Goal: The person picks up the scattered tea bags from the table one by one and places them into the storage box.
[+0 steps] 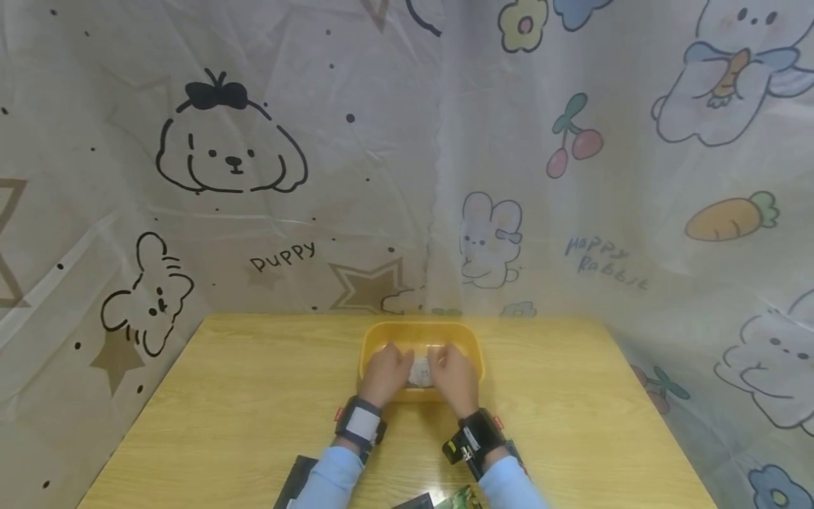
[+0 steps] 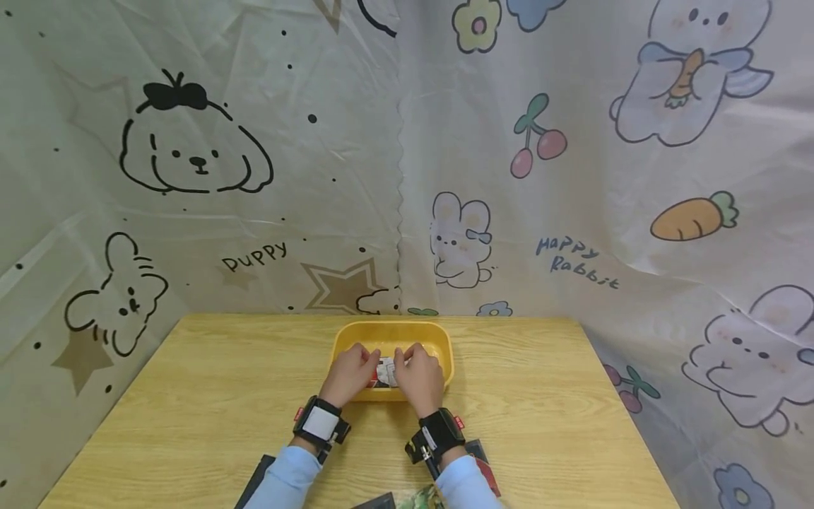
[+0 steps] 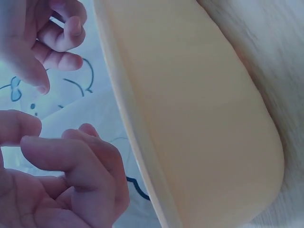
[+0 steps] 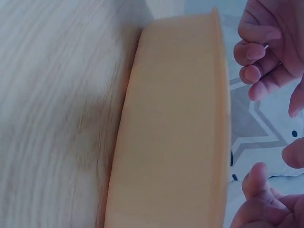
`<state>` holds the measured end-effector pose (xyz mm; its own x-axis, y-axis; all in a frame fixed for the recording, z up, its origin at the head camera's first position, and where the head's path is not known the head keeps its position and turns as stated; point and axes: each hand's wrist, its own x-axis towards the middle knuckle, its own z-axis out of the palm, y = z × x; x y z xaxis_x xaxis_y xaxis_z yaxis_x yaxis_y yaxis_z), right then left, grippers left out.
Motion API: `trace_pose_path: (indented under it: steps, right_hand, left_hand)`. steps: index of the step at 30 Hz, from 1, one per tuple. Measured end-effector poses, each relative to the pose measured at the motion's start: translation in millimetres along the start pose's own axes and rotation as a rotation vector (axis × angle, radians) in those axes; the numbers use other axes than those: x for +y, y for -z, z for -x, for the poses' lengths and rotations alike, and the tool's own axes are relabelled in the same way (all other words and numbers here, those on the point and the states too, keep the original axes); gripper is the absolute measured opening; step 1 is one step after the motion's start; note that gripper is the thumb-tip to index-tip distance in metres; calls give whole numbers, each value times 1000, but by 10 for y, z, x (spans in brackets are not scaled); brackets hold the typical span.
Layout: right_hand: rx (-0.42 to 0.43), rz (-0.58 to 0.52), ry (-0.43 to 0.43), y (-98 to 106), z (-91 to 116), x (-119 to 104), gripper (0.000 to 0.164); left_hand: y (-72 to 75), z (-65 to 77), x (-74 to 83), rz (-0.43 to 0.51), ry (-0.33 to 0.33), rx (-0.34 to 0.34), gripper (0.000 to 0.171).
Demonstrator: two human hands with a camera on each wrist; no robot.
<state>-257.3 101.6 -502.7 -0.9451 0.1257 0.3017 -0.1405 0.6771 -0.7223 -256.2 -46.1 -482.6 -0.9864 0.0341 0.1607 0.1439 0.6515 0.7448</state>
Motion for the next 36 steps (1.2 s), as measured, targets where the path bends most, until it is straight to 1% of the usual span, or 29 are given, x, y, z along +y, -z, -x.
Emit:
trace_pose_path:
  steps: [2,5,8,10,13,16,20,24,26,28,31,36]
  right_hand:
    - [15,-10,11,4,47,-32,24]
    - [23,-21,10,12,134,-74,24]
    - [4,-15,9,20,237,-97,23]
    - [-15,-10,14,20,305,-98,24]
    - [-37,-9,32,26,399,-92,23]
    - [-33,-8,46,37,481,-82,23]
    - [-24,-7,42,70,581,-94,19]
    - [-46,14,8,96,676,-99,19]
    - [-72,24,-22,103,725,-99,22]
    - [-96,39,-48,106,765,-94,23]
    - [-123,30,-82,110,810,-86,22]
    - [-162,-1,-130,120,878,-76,21]
  left_hand:
    - [27,63,-11,19,7,14,29]
    - [53,164,-35,48,0,23,29]
    - [76,286,-65,72,-30,33,24]
    - [96,381,-86,90,-36,36,23]
    - [117,525,-126,87,-31,47,27]
    - [132,657,-180,82,-8,53,27]
    - [135,795,-265,63,48,63,28]
    - [124,906,-320,40,113,50,35]
    - [121,965,-330,35,150,35,38]
    - [114,1018,-333,31,182,24,35]
    - [97,1085,-334,30,196,32,30]
    - [74,1188,-338,29,197,45,29]
